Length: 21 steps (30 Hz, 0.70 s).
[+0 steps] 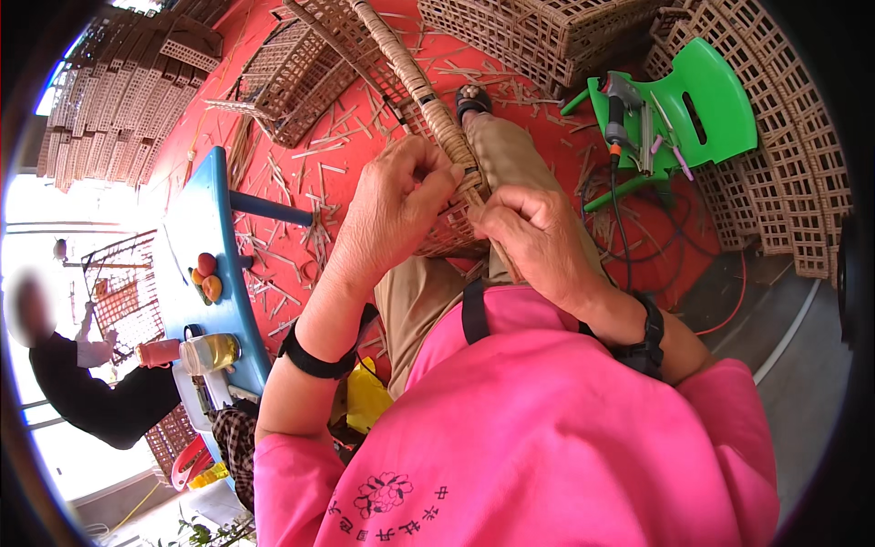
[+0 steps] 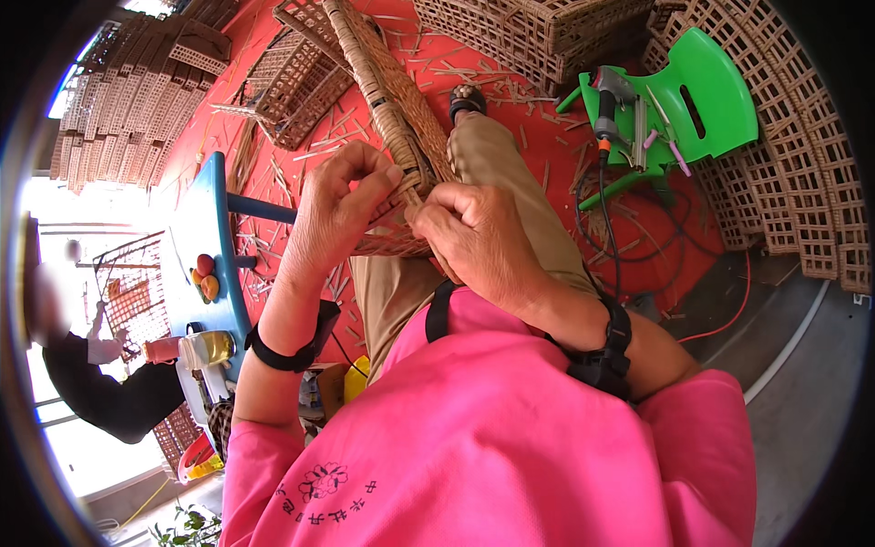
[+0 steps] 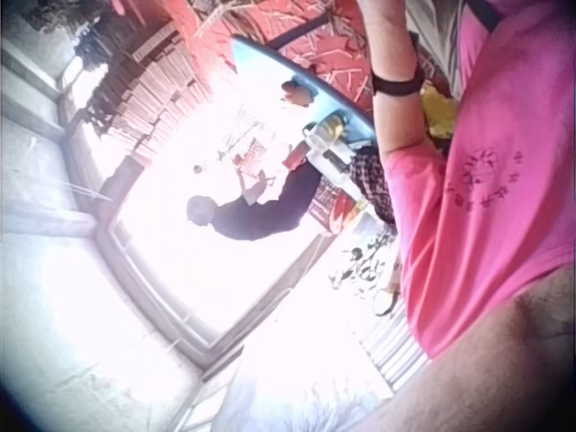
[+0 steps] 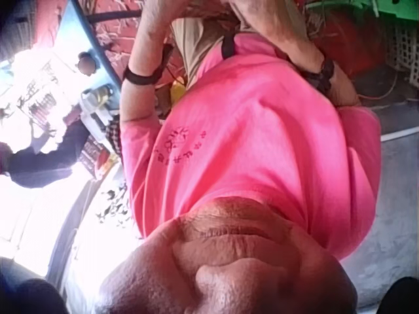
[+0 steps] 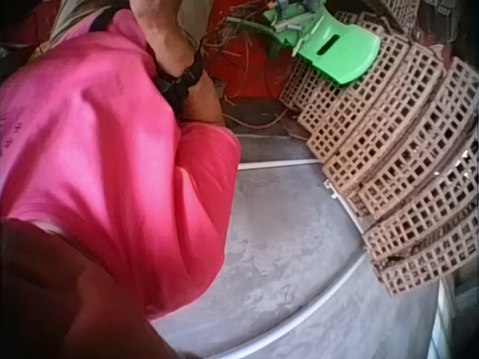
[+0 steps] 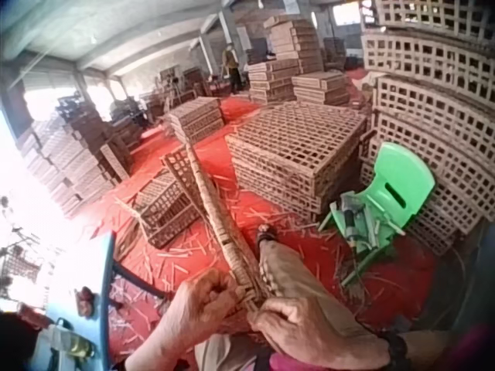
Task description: Weaving and securing bamboo or rattan strips onto a furniture frame using a pneumatic stapler and cutting tools.
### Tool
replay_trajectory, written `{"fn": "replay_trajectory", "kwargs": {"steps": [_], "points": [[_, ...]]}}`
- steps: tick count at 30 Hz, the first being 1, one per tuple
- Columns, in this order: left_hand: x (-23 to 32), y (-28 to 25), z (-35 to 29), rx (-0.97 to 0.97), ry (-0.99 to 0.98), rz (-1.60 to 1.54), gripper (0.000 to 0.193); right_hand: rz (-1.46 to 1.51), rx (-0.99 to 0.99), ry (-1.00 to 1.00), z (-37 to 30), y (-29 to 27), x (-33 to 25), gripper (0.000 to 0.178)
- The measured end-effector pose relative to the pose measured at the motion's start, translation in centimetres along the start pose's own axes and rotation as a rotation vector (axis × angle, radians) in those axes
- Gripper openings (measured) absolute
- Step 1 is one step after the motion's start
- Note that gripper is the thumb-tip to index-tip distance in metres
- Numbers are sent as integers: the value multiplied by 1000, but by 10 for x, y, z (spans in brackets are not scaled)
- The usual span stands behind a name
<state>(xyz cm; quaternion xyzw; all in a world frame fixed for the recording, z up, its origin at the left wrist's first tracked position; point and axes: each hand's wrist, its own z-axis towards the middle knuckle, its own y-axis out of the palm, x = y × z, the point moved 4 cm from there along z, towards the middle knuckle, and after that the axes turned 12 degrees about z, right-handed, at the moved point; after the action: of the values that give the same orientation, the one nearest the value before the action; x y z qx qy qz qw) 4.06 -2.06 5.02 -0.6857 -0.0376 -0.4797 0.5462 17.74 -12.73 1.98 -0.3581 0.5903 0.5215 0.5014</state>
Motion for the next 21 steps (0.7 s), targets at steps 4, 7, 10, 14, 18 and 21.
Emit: {"fn": "replay_trajectory", "kwargs": {"steps": [4, 7, 10, 14, 18, 21], "points": [[2, -2, -2, 18, 28, 14, 23, -35, -16, 74, 1, -2, 5, 31], [4, -4, -5, 86, 98, 16, 19, -49, 6, 24, 7, 0, 5, 33], [5, -2, -2, 148, 151, -101, 17, -23, 3, 62, 10, 1, 6, 34], [-3, -1, 4, 19, -22, -265, 17, 2, -71, 125, 4, -4, -1, 33], [-1, -5, 9, -105, 8, -228, 21, -59, -228, 31, -9, -8, -11, 32], [2, -7, 14, -135, 7, -299, 21, -299, -283, -58, -13, -18, -16, 30]]}}
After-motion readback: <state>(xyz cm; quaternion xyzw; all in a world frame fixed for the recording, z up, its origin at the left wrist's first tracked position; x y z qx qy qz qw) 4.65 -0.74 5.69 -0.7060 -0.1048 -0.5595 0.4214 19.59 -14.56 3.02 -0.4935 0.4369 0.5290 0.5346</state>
